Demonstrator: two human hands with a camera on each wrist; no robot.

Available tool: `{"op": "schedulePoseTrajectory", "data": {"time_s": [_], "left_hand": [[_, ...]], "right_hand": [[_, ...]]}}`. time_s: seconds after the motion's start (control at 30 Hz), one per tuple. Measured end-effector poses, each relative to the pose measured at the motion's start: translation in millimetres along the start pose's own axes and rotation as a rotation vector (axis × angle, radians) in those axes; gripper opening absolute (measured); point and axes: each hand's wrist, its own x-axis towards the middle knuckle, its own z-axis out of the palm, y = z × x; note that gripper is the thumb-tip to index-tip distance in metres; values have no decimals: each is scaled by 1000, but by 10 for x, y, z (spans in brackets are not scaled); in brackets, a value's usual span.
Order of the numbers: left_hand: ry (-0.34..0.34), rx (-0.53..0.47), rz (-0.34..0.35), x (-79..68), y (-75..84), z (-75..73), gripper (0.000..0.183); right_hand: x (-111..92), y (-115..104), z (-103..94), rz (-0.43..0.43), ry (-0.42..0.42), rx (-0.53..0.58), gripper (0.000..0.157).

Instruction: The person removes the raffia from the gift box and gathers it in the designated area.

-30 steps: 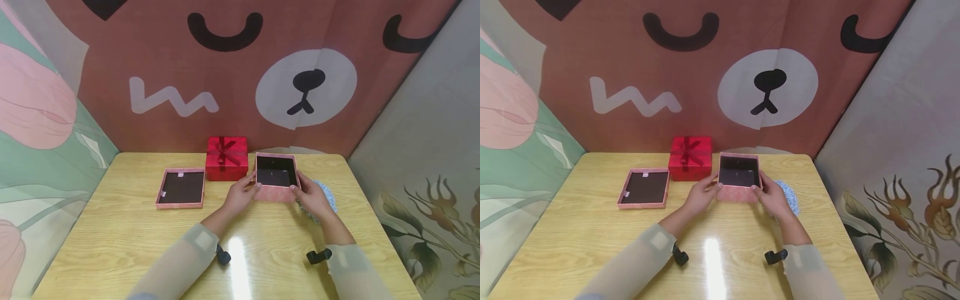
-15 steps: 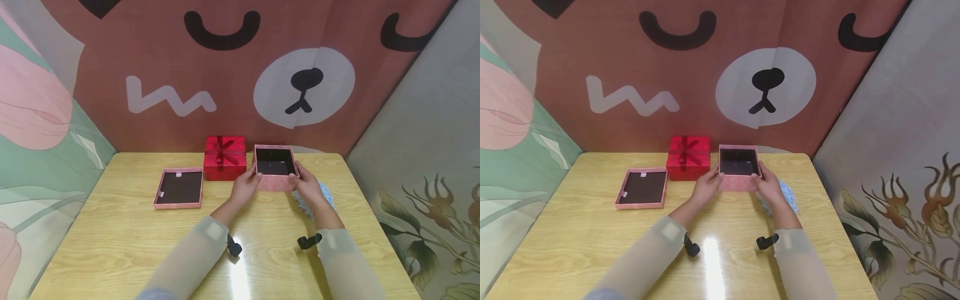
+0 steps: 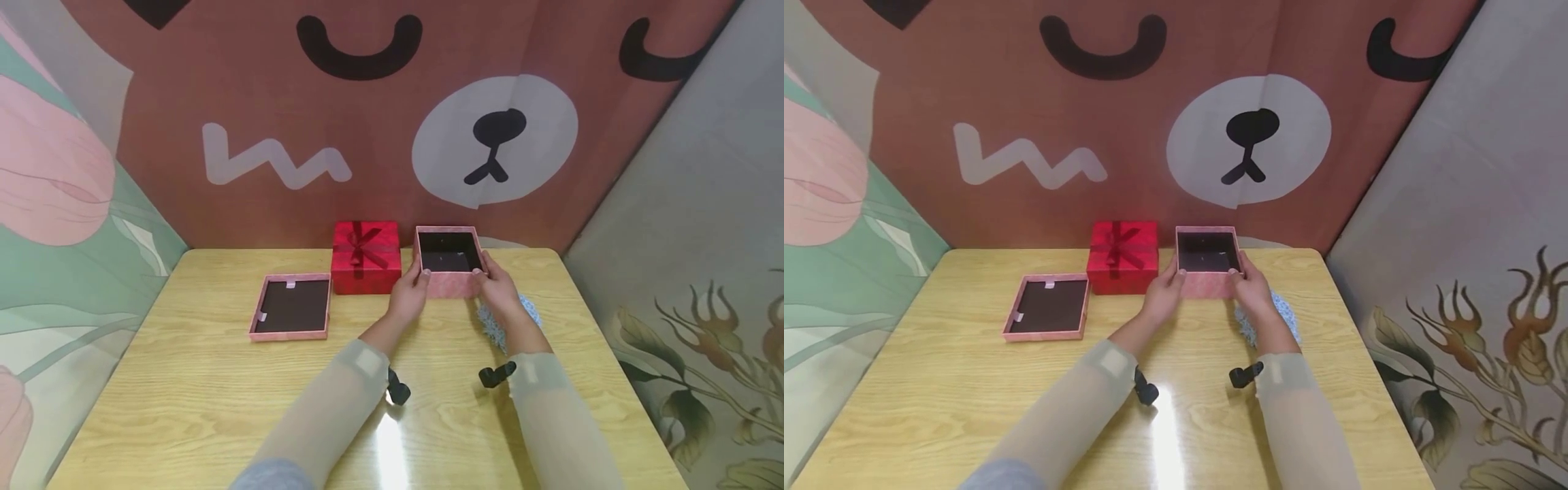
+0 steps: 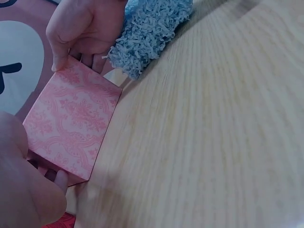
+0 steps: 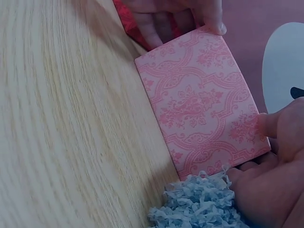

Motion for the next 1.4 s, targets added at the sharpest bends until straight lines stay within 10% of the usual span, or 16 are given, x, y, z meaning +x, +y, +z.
{"op": "schedulePoseTrajectory", "data": {"time_s": [0.5, 1.0, 1.4], "left_hand": [[-62, 67, -83, 128, 155, -33, 58], [-65, -52, -81, 91, 365, -50, 61], [-63, -116, -46, -13, 434, -155, 57]], "right_hand": [[93, -58, 37, -12, 99, -142, 63], [-1, -41, 171, -126, 382, -202, 60], [-88, -180, 334, -201, 432, -156, 61]]}}
